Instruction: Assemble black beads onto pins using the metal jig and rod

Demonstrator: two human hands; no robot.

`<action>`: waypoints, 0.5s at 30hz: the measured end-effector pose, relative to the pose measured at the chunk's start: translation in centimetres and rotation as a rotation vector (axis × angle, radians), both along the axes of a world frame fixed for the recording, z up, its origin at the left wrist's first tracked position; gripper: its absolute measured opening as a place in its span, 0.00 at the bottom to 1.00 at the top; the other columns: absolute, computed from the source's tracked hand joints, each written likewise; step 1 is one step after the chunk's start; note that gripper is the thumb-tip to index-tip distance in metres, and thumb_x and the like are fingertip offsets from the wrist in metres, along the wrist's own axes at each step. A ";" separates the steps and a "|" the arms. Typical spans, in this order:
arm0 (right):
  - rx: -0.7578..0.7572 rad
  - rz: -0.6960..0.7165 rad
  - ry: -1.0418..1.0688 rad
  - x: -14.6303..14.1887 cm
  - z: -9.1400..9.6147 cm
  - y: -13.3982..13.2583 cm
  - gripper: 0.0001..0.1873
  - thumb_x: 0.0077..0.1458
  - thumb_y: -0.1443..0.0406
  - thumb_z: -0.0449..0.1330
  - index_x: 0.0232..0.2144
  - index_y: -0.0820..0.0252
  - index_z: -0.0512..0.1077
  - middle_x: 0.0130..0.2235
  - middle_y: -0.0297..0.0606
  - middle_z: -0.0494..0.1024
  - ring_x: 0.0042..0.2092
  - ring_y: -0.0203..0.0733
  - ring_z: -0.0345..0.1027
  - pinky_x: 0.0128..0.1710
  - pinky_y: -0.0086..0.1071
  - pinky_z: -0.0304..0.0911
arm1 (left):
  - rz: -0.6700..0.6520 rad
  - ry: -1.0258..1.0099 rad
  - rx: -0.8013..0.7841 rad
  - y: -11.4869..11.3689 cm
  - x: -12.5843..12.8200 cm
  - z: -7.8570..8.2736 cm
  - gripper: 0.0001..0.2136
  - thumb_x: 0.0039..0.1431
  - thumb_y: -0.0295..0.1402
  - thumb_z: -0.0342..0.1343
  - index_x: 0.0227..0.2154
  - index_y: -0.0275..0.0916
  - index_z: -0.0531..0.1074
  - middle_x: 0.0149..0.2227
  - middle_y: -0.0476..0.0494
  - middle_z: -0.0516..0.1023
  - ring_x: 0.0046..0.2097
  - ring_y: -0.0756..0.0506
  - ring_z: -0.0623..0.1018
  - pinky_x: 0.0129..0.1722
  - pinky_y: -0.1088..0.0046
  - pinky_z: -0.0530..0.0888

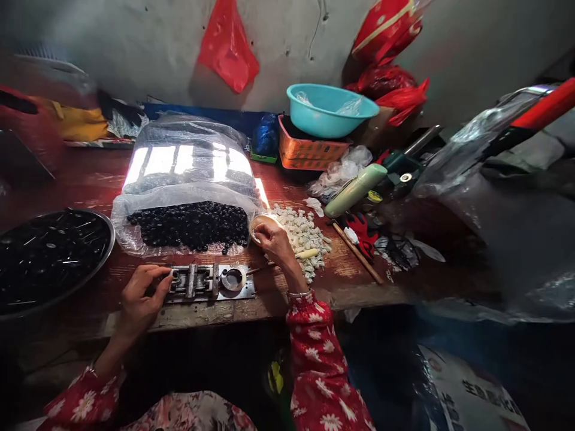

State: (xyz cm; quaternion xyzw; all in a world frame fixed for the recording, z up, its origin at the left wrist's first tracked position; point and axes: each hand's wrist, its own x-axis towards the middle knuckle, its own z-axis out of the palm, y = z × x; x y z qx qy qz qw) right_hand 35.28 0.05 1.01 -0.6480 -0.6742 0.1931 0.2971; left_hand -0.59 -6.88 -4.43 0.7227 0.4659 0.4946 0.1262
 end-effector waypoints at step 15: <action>0.181 0.462 -0.104 -12.3 0.2 -6.0 0.09 0.70 0.68 0.57 0.37 0.56 0.76 0.38 0.38 0.79 0.41 0.43 0.68 0.42 0.34 0.61 | -0.011 -0.022 -0.068 -0.6 0.3 0.3 0.06 0.70 0.35 0.58 0.44 0.41 0.77 0.43 0.43 0.76 0.46 0.45 0.78 0.46 0.66 0.77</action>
